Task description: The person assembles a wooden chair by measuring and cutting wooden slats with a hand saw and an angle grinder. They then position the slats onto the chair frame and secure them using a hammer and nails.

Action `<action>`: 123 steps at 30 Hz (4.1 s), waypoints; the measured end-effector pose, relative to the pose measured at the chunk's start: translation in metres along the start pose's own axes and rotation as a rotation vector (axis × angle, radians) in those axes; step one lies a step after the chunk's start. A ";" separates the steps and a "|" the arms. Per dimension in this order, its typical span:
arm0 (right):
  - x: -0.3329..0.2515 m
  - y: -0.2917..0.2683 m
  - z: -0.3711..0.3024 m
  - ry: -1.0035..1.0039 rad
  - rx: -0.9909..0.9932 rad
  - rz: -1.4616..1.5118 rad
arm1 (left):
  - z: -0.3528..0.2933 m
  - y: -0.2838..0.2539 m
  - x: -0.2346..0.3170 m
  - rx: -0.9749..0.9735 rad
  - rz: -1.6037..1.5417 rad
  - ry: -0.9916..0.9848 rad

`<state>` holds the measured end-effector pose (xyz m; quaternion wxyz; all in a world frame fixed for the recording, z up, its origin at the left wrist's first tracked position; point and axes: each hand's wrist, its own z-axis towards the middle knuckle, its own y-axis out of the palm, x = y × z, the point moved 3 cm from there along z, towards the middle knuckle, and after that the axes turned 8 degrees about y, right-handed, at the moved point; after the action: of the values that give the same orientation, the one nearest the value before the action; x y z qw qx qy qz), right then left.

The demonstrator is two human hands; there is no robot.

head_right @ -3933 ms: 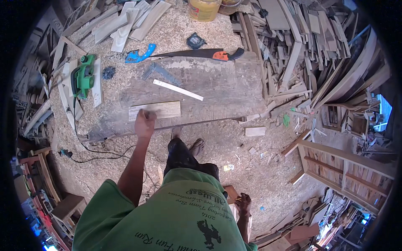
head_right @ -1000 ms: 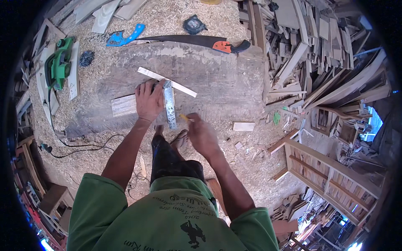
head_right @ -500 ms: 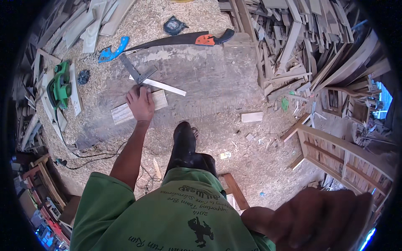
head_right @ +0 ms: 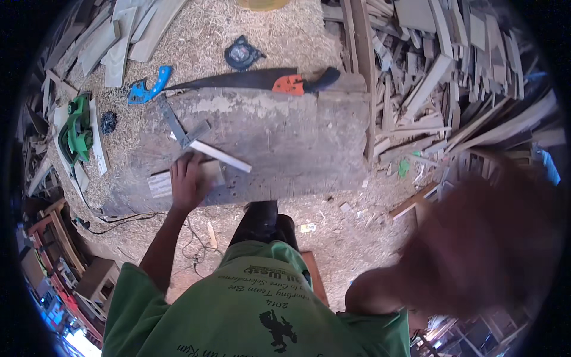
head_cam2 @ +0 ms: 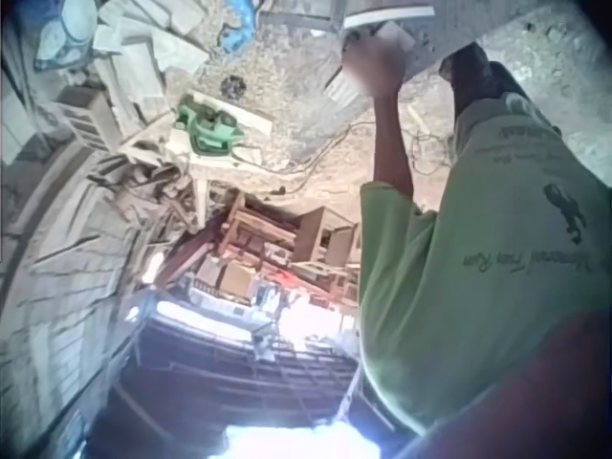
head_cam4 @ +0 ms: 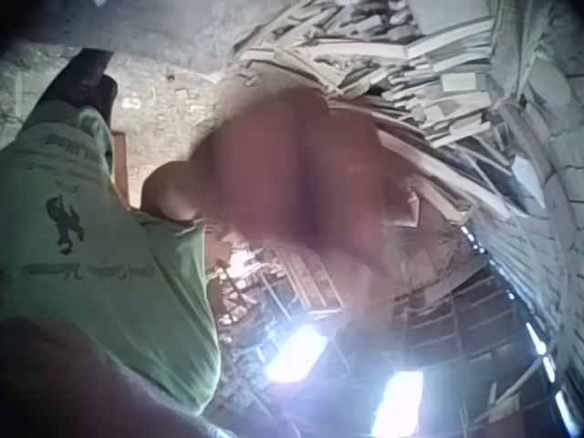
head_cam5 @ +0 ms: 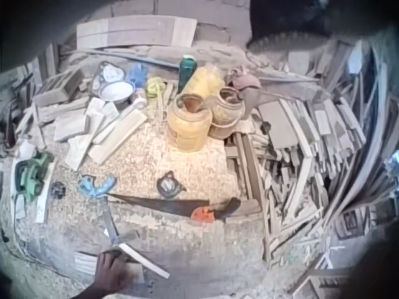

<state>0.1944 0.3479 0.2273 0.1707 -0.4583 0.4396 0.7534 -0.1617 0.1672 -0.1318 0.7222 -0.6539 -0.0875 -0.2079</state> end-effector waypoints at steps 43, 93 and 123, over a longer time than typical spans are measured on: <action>0.020 -0.215 -0.243 0.675 0.718 -1.113 | 0.323 0.167 0.289 0.142 -0.099 0.085; 0.079 -0.273 -0.217 0.620 0.730 -0.818 | 0.344 0.193 0.284 0.344 0.097 -0.096; 0.063 -0.250 -0.227 0.654 0.773 -0.863 | 0.341 0.191 0.278 0.320 0.088 -0.115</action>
<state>0.4494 0.2913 0.0042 0.4670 -0.7037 0.4845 0.2278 0.2168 0.4607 -0.1501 0.8192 -0.5446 -0.1321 -0.1217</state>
